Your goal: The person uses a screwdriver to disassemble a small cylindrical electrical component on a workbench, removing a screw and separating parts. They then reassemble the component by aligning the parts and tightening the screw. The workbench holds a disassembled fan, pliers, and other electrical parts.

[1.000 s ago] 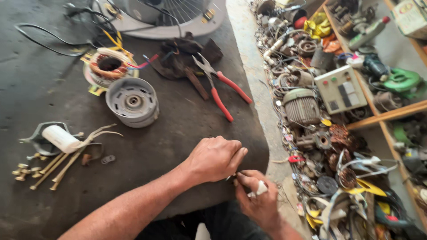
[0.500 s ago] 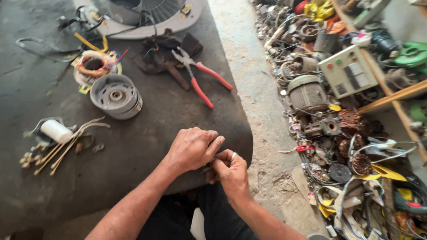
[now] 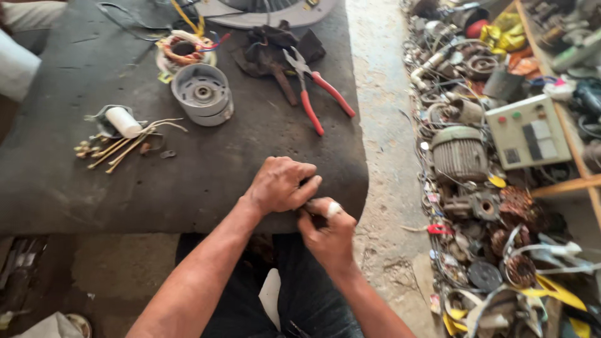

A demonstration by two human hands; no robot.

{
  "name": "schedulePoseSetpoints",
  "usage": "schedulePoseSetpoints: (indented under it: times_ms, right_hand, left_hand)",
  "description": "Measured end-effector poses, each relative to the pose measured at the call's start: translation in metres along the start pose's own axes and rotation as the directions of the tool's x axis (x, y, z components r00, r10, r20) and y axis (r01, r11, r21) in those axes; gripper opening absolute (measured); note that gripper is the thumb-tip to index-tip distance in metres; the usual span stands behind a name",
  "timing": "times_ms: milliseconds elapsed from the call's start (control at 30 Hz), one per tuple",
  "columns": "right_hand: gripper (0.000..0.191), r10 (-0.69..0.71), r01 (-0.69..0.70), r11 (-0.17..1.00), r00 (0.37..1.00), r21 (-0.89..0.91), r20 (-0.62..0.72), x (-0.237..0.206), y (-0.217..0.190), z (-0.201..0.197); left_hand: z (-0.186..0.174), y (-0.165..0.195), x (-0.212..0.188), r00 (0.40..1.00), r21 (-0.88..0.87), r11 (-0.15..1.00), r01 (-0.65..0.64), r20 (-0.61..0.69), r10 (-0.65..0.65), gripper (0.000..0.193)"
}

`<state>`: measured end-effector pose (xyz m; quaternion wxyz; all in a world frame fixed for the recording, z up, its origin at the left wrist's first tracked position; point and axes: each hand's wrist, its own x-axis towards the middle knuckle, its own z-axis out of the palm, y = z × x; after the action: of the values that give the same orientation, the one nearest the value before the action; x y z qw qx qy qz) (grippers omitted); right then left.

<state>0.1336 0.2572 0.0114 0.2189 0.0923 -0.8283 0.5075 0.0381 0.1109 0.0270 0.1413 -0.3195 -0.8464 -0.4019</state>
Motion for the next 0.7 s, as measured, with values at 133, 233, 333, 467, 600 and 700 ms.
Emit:
schedulePoseSetpoints:
  times_ms: [133, 233, 333, 467, 600, 700]
  right_hand:
    - [0.012, 0.079, -0.079, 0.996, 0.997, 0.048, -0.003, 0.002, 0.003, 0.003]
    - [0.009, 0.100, -0.101, 0.992, 0.995, 0.078, 0.025, -0.001, 0.008, 0.003]
    - [0.009, 0.036, -0.034, 0.992, 0.999, 0.119, -0.011, -0.002, 0.013, 0.005]
    - [0.012, 0.115, -0.117, 0.979, 0.993, 0.166, 0.019, -0.004, 0.016, 0.009]
    - [0.008, 0.272, -0.276, 0.892, 0.960, 0.358, 0.061, 0.000, 0.014, 0.009]
    - [0.009, 0.258, -0.269, 0.918, 0.963, 0.293, 0.075, -0.001, 0.011, 0.004]
  left_hand:
    - [-0.002, -0.003, 0.002, 0.999, 0.030, 0.999, -0.016, 0.052, 0.014, 0.032]
    - [-0.002, -0.004, 0.003, 0.996, -0.026, 0.999, 0.033, 0.078, -0.031, 0.031]
    - [0.000, -0.006, 0.004, 0.998, 0.065, 0.998, 0.007, 0.060, -0.011, 0.033]
    - [0.004, -0.007, 0.003, 0.996, 0.017, 0.999, 0.036, 0.076, -0.037, 0.032]
    - [0.003, -0.009, 0.002, 0.999, 0.067, 0.996, -0.050, 0.010, 0.050, 0.028]
    - [0.004, -0.008, 0.000, 0.998, 0.006, 1.000, -0.019, 0.063, 0.018, 0.029]
